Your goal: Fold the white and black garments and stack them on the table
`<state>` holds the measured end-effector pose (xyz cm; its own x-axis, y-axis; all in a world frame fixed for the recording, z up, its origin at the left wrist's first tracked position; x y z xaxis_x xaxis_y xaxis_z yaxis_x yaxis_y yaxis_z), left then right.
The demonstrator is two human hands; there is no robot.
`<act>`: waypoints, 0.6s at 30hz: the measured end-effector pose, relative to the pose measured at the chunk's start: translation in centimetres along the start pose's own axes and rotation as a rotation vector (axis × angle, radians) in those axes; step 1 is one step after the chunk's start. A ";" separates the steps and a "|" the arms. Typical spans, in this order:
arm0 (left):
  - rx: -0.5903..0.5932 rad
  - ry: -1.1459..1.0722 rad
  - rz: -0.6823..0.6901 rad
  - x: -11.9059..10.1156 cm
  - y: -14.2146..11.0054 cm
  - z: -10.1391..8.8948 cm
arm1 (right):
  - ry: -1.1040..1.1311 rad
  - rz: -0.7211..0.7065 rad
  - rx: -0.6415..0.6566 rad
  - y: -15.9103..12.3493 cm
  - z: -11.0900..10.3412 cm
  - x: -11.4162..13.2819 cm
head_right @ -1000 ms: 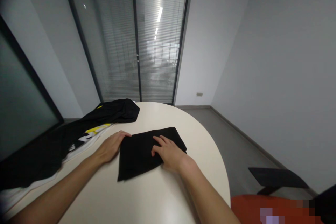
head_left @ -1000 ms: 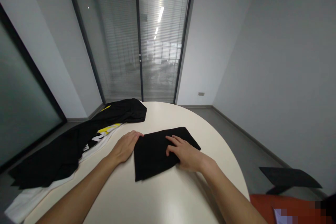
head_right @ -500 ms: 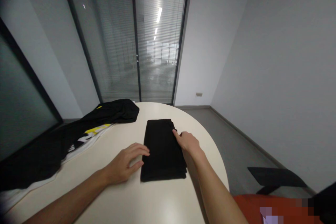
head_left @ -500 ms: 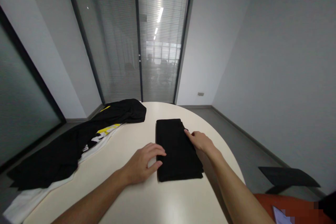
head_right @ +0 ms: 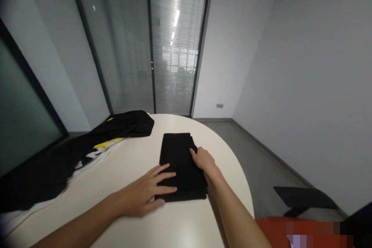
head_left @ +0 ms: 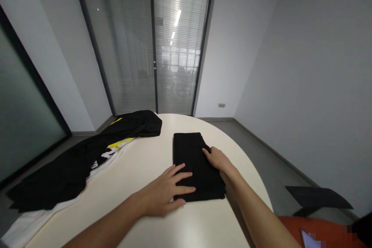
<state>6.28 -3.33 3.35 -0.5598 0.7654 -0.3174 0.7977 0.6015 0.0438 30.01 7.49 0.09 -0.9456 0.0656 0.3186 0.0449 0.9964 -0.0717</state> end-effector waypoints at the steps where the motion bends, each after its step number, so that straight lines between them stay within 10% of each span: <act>1: -0.007 -0.006 0.006 0.1 0.0 0.1 | 0.002 -0.008 -0.011 0.0 0.0 0.1; 8: -0.145 -0.082 -0.059 1.8 0.4 0.3 | 0.007 -0.038 -0.030 2.1 -1.4 -1.0; 18: -0.404 -0.026 -0.380 9.0 0.9 1.0 | -0.071 0.134 -0.118 8.2 -5.5 -9.0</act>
<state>2.18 3.87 -0.39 -0.7813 0.4749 -0.4050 0.3882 0.8779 0.2803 40.65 15.39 1.89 -0.9489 0.1979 0.2460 0.2051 0.9787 0.0037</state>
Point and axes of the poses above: each hand's wrist, its own y-axis towards the middle knuckle, its own z-axis out of the palm, x = y × z, the point moved 7 cm from there along y, towards the middle knuckle, and after that the axes turned 13 degrees about -z, right-handed, at the moved point
